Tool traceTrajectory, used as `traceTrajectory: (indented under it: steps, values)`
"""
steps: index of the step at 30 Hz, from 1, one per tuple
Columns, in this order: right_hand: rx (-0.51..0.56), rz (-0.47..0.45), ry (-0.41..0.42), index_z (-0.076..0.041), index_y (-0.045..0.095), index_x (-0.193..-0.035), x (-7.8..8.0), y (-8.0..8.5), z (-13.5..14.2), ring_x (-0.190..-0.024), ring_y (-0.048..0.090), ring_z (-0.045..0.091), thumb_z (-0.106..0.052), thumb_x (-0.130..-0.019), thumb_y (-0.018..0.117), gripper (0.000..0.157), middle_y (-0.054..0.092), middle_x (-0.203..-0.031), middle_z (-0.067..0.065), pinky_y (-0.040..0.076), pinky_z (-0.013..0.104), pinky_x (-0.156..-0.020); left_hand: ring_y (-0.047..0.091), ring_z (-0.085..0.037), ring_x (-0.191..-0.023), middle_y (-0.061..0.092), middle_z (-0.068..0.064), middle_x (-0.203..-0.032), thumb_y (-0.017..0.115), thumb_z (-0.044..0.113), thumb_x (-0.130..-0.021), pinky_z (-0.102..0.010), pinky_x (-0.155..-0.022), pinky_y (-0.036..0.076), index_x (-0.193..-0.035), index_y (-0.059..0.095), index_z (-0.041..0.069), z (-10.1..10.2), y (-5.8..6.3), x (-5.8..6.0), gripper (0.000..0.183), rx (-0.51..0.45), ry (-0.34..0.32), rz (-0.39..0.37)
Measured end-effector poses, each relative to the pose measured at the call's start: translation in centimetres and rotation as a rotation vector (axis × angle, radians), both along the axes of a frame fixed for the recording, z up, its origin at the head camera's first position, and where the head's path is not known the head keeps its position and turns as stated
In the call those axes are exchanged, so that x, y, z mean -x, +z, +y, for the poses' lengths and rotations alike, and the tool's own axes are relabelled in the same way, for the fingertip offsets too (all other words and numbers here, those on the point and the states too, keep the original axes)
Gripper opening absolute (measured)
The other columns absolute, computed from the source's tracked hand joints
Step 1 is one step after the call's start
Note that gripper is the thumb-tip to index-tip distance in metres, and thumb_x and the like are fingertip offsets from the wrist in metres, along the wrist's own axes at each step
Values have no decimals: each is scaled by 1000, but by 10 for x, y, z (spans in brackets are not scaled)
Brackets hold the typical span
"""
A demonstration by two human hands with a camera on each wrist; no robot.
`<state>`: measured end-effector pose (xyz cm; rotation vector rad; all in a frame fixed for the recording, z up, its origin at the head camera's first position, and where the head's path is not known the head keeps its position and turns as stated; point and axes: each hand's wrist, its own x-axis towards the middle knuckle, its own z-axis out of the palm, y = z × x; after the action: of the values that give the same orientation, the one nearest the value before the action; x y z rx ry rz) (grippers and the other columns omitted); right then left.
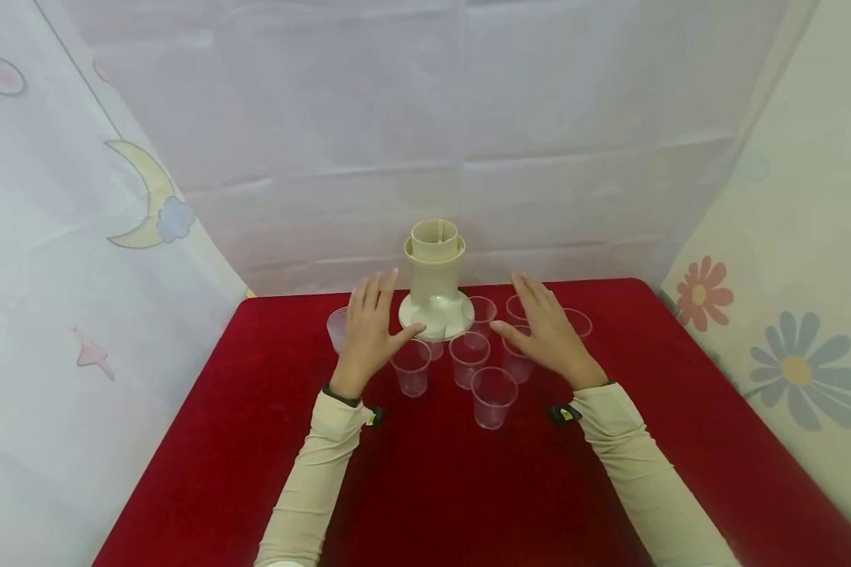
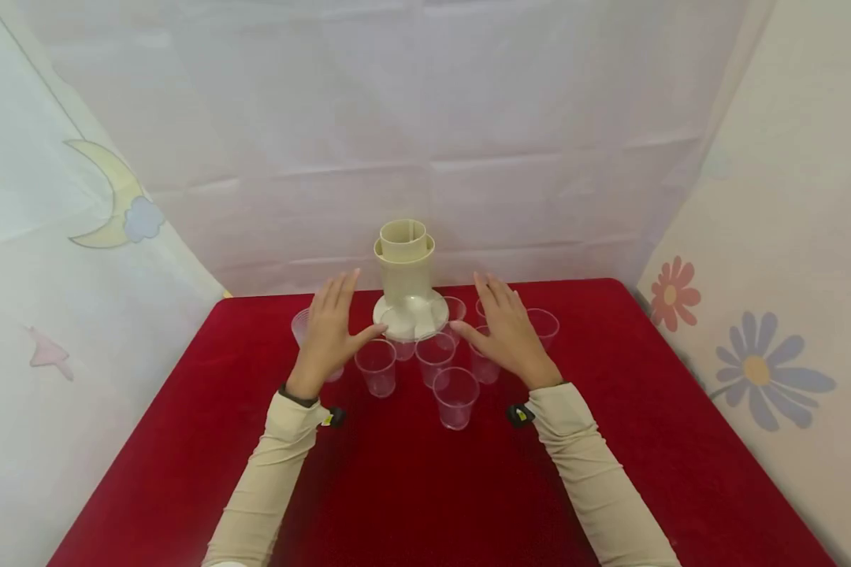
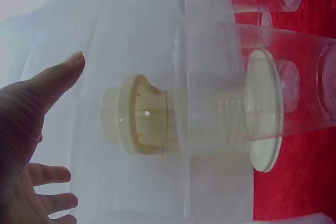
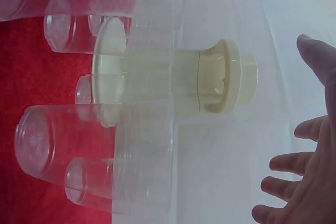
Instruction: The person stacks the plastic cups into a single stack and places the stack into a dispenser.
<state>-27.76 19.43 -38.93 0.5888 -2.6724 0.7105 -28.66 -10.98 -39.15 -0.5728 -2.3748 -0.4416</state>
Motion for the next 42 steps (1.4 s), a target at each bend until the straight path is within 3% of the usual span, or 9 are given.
traceTrajectory:
  steps: [8, 11, 19, 23, 29, 35, 42]
  values:
    - [24, 4, -4, -25, 4, -146, -1, -4, 7, -136, 9, 29, -59, -79, 54, 90, 11, -150, 5, 14, 59, -102, 28, -39, -127, 34, -19, -138, 70, 54, -69, -54, -103, 19, -144, 21, 16, -14, -6, 0, 97, -42, 36, -12]
    - [38, 0, -2, -23, 7, -146, -2, -4, 10, -136, 9, 30, -58, -79, 55, 90, 11, -150, 4, 13, 59, -102, 27, -39, -127, 33, -18, -138, 68, 56, -70, -55, -102, 19, -144, 20, 17, -19, -5, -1, 96, -46, 55, -25]
    - [59, -13, -16, -29, 5, -145, -6, -5, 16, -137, 8, 28, -57, -78, 58, 90, 10, -150, 2, 13, 60, -102, 26, -39, -127, 32, -18, -140, 67, 57, -70, -59, -101, 18, -144, 22, 15, -36, 0, -4, 97, -75, 73, -38]
    - [70, -10, -17, -28, 6, -145, -9, -7, 17, -137, 8, 27, -58, -79, 56, 88, 11, -150, 2, 13, 58, -103, 22, -38, -130, 28, -17, -142, 63, 62, -70, -58, -102, 15, -145, 18, 18, -44, 0, -3, 98, -101, 89, -96]
    - [90, -29, -22, -32, 6, -145, -16, -16, 19, -136, 11, 28, -57, -78, 57, 88, 13, -150, 1, 18, 63, -98, 19, -39, -132, 26, -13, -144, 65, 64, -67, -59, -102, 15, -145, 15, 22, -51, -9, -3, 101, -160, 105, -171]
    - [102, -56, -32, -28, 9, -145, -24, -25, 19, -136, 11, 27, -58, -78, 57, 88, 13, -150, 1, 19, 62, -98, 18, -35, -133, 20, -7, -148, 65, 64, -67, -62, -100, 17, -146, 6, 29, -56, -22, -4, 104, -223, 97, -248]
    - [105, -28, -14, -28, 8, -145, -27, -30, 20, -135, 12, 28, -56, -79, 57, 87, 14, -150, 3, 21, 62, -98, 19, -26, -134, 17, -1, -149, 67, 62, -66, -62, -95, 26, -145, 3, 29, -60, -30, -2, 107, -282, 74, -245]
